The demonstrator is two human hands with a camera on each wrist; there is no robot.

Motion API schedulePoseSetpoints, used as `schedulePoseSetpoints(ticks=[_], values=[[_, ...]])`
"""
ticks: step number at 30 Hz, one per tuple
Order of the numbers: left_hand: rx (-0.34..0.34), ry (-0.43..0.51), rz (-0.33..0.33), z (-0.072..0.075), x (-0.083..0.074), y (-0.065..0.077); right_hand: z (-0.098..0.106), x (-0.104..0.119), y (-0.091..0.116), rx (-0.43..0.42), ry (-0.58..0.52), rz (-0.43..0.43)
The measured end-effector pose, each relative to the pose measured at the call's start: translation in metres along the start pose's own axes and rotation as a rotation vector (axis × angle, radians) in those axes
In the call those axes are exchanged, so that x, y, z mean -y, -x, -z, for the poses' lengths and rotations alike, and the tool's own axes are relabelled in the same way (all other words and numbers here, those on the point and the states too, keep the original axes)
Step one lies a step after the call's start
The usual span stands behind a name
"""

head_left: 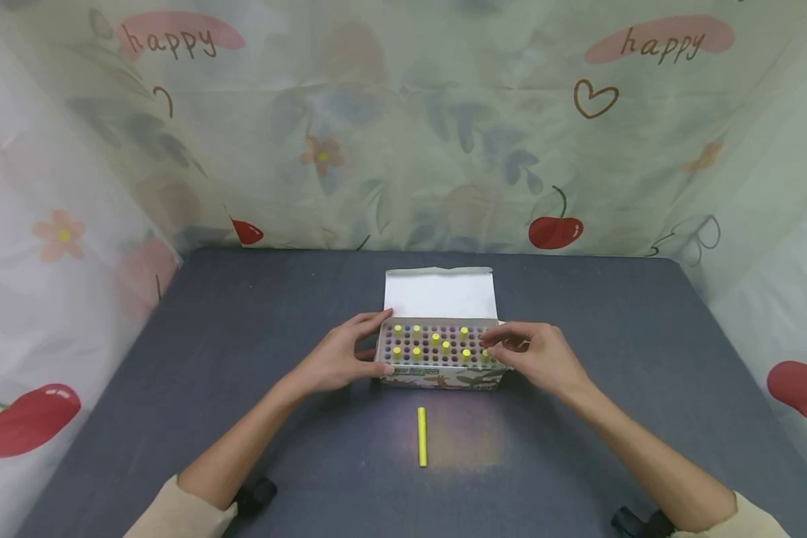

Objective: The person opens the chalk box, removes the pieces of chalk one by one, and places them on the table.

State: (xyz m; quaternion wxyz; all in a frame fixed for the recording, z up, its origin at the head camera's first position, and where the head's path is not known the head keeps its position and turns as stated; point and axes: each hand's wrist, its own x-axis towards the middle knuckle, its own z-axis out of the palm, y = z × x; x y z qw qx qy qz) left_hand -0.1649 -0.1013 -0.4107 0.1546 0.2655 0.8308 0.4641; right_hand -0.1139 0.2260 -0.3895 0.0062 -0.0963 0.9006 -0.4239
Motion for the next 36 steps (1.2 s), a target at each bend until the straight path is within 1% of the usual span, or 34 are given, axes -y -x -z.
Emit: schedulePoseSetpoints(ticks=[3,8,18,23,36], values=[[0.002,0.008,0.002,-0.0003,-0.0005,-0.0003,-0.0006,-0.0023,-0.0004,0.02,0.023,-0.001],[0.0,0.015,0.003,-0.0004,-0.0009,-0.0007,-0.0008,-0.004,-0.0006,0.037,0.063,0.026],[-0.005,0.001,0.007,-0.0007,0.0005,-0.0017,-0.0002,-0.0023,-0.0037,0.071,0.155,0.067],[-0.008,-0.001,0.007,-0.0014,0.0009,-0.0018,-0.0007,-0.0025,-0.0061,0.078,0.209,0.118],[-0.013,0.001,0.004,-0.001,0.0002,-0.0019,-0.0034,-0.0037,-0.0036,0.069,0.311,0.229]])
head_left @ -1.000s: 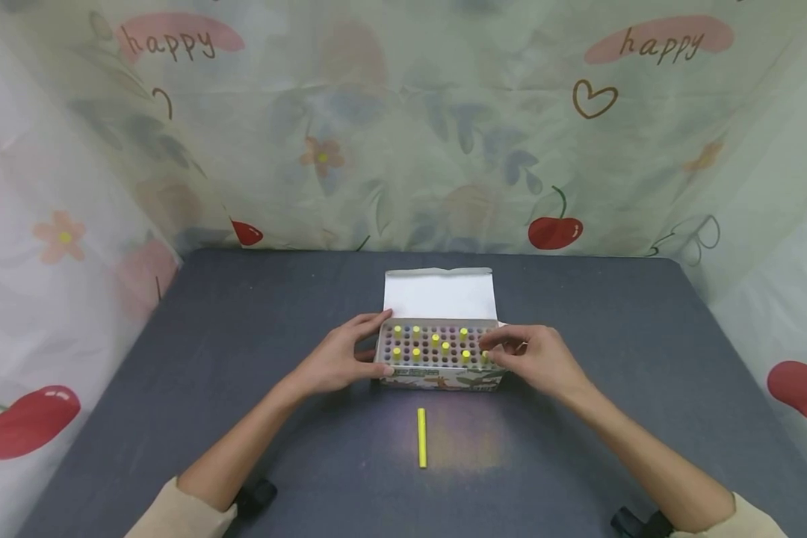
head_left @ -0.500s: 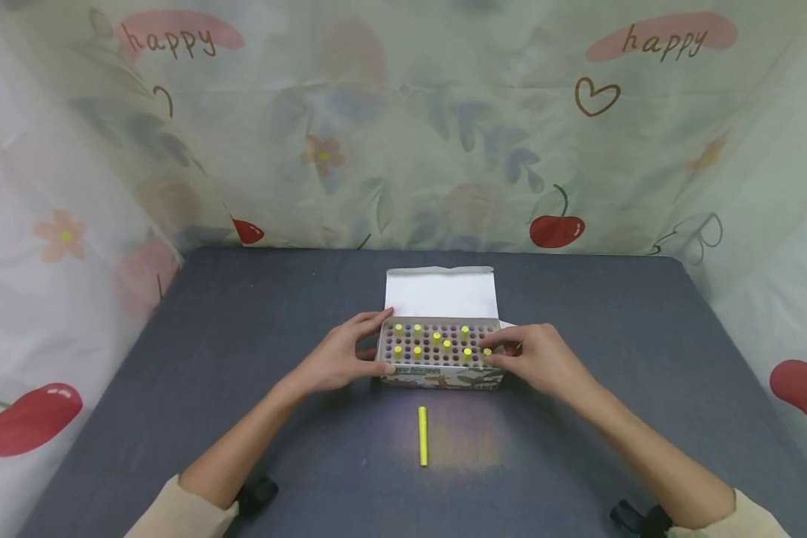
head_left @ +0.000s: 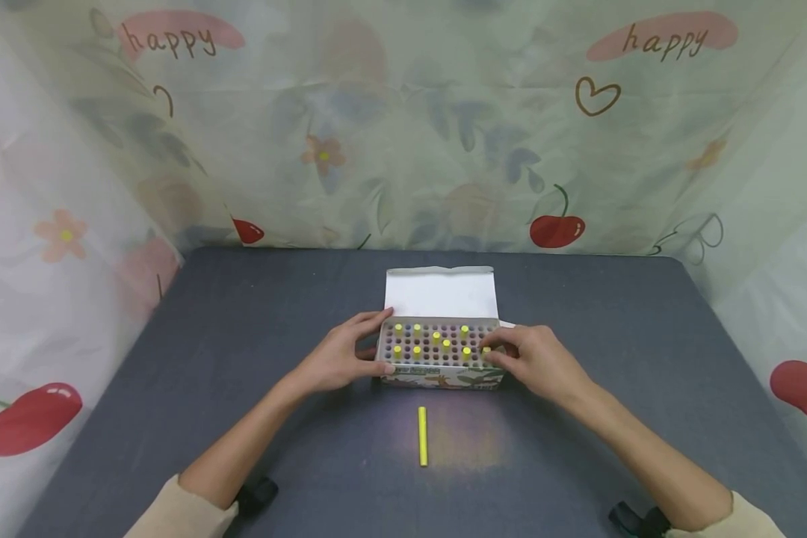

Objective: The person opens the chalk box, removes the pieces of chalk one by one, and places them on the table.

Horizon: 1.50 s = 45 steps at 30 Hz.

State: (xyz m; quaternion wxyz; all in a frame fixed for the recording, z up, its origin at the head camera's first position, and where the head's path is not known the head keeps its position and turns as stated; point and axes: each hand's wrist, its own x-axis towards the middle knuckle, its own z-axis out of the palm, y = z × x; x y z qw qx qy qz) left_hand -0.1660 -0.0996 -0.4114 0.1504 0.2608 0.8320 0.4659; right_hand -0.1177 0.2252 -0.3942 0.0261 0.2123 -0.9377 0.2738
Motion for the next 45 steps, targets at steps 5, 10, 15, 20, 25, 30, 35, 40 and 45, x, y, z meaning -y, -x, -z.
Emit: schedulePoseSetpoints(ticks=[5,10,15,20,25,30,35,40,45], values=[[0.003,0.002,-0.001,0.0003,-0.0001,0.0009,-0.0007,0.0003,0.0004,-0.015,0.008,0.019],[0.008,0.003,0.0,0.0004,0.0003,0.0011,-0.0015,-0.0005,0.0015,-0.062,0.01,0.044],[0.005,0.017,0.0,-0.0002,0.0011,0.0003,-0.0014,-0.0019,0.0032,-0.127,-0.027,0.03],[0.005,0.008,-0.003,-0.0004,0.0015,-0.0005,-0.0004,-0.0027,0.0042,-0.141,-0.113,-0.019],[0.003,0.018,-0.002,-0.0006,0.0009,-0.0012,0.0025,-0.0013,0.0042,-0.157,-0.178,-0.075],[0.004,0.008,0.006,-0.0004,0.0,-0.0007,0.0038,0.0,0.0038,-0.171,-0.221,-0.131],[0.007,0.004,0.007,0.0006,-0.0011,-0.0003,0.0045,0.0004,0.0017,-0.202,-0.259,-0.159],[0.008,0.018,-0.006,0.0002,-0.0003,-0.0008,0.0059,0.002,0.0001,-0.235,-0.282,-0.151],[0.008,0.023,0.0,-0.0002,0.0006,-0.0006,0.0078,0.0045,0.0,-0.289,-0.348,-0.119]])
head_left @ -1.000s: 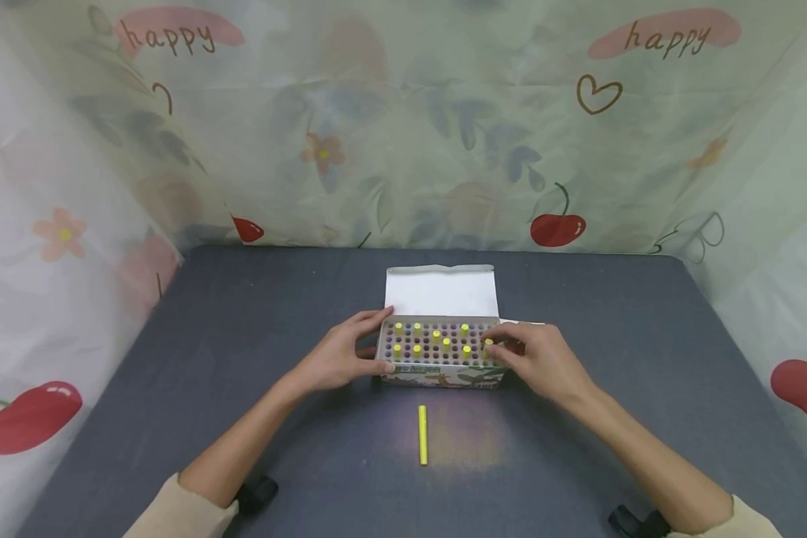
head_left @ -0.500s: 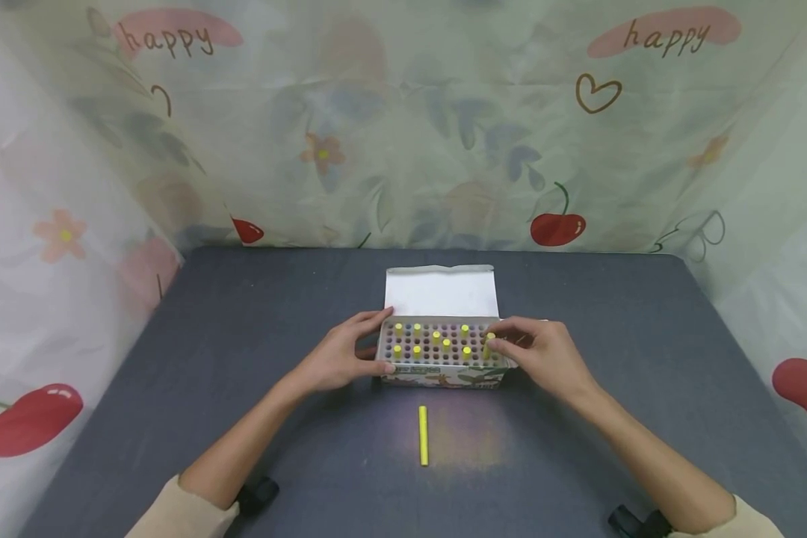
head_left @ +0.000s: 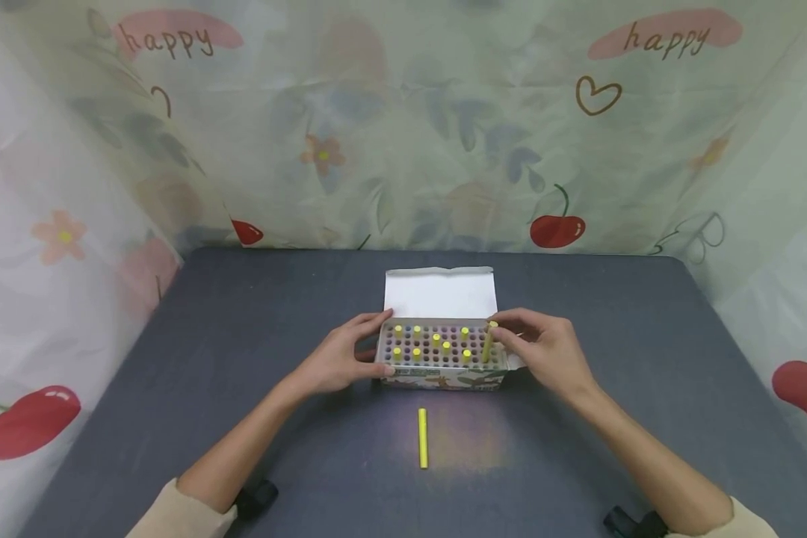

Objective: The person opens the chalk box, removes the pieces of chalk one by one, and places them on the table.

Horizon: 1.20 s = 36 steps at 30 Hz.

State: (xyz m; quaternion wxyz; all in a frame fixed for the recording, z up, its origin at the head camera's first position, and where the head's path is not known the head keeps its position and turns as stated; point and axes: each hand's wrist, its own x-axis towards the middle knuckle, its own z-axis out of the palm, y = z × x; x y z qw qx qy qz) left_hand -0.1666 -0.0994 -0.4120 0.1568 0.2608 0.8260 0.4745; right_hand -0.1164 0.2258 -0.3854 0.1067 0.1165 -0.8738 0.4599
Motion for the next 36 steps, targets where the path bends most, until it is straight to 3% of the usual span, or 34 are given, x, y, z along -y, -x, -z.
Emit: schedulePoseSetpoints(ticks=[9,19,36], values=[[0.0,0.004,0.006,0.0,0.002,0.0,-0.001,0.013,0.001,-0.012,-0.048,-0.021],[0.006,0.002,0.012,0.0,0.002,0.001,-0.004,0.018,0.006,0.1,-0.213,-0.107],[0.006,0.003,0.001,0.002,-0.001,0.001,-0.017,0.021,0.019,0.221,-0.384,-0.223]])
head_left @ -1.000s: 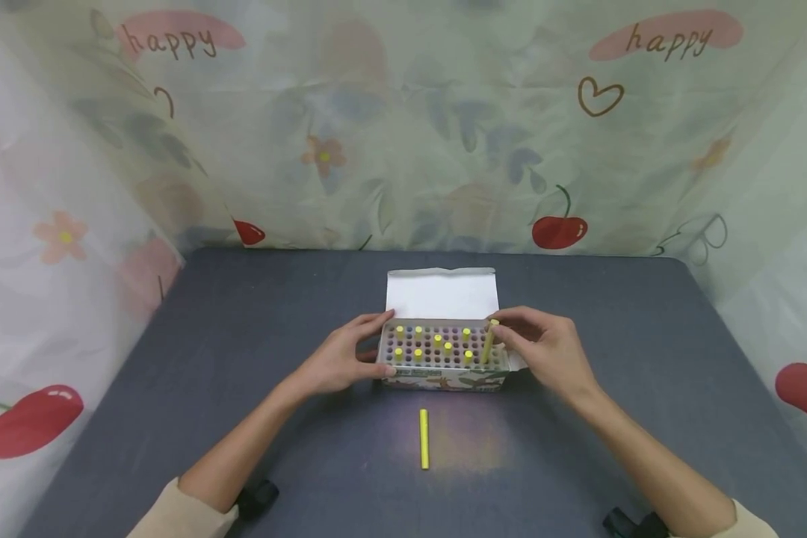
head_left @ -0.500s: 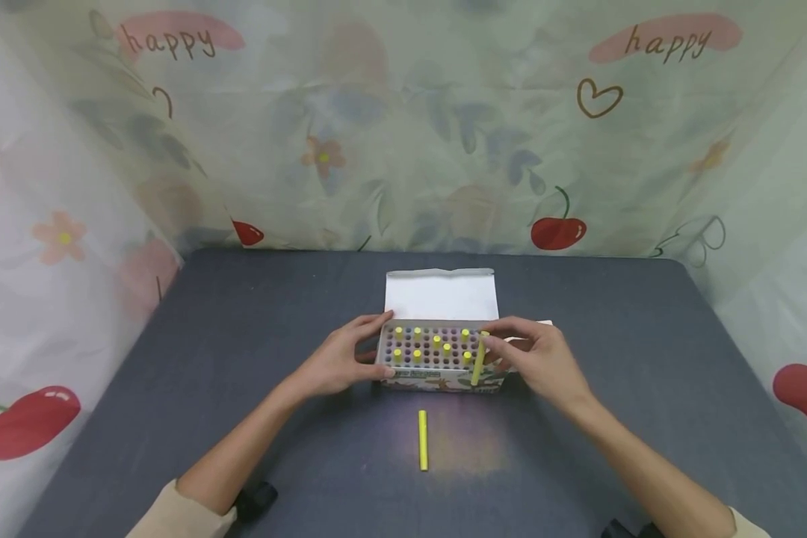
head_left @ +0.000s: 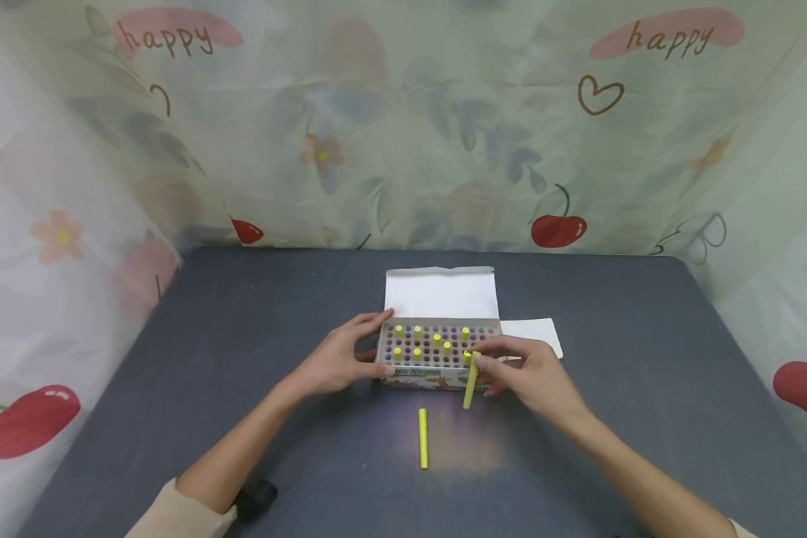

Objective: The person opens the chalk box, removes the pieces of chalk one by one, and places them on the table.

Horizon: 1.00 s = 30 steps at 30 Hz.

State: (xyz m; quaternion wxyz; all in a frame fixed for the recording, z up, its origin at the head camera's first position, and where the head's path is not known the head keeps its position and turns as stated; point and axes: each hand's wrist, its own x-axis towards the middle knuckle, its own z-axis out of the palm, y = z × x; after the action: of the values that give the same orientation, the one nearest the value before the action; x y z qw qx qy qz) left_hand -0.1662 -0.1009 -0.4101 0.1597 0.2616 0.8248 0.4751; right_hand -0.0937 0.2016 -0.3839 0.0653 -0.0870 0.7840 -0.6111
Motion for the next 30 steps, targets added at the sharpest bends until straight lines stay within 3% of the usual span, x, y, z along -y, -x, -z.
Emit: schedulePoseSetpoints(ticks=[30], values=[[-0.002,0.008,-0.004,-0.001,-0.001,0.0,-0.037,-0.028,0.012,0.151,-0.073,-0.104]])
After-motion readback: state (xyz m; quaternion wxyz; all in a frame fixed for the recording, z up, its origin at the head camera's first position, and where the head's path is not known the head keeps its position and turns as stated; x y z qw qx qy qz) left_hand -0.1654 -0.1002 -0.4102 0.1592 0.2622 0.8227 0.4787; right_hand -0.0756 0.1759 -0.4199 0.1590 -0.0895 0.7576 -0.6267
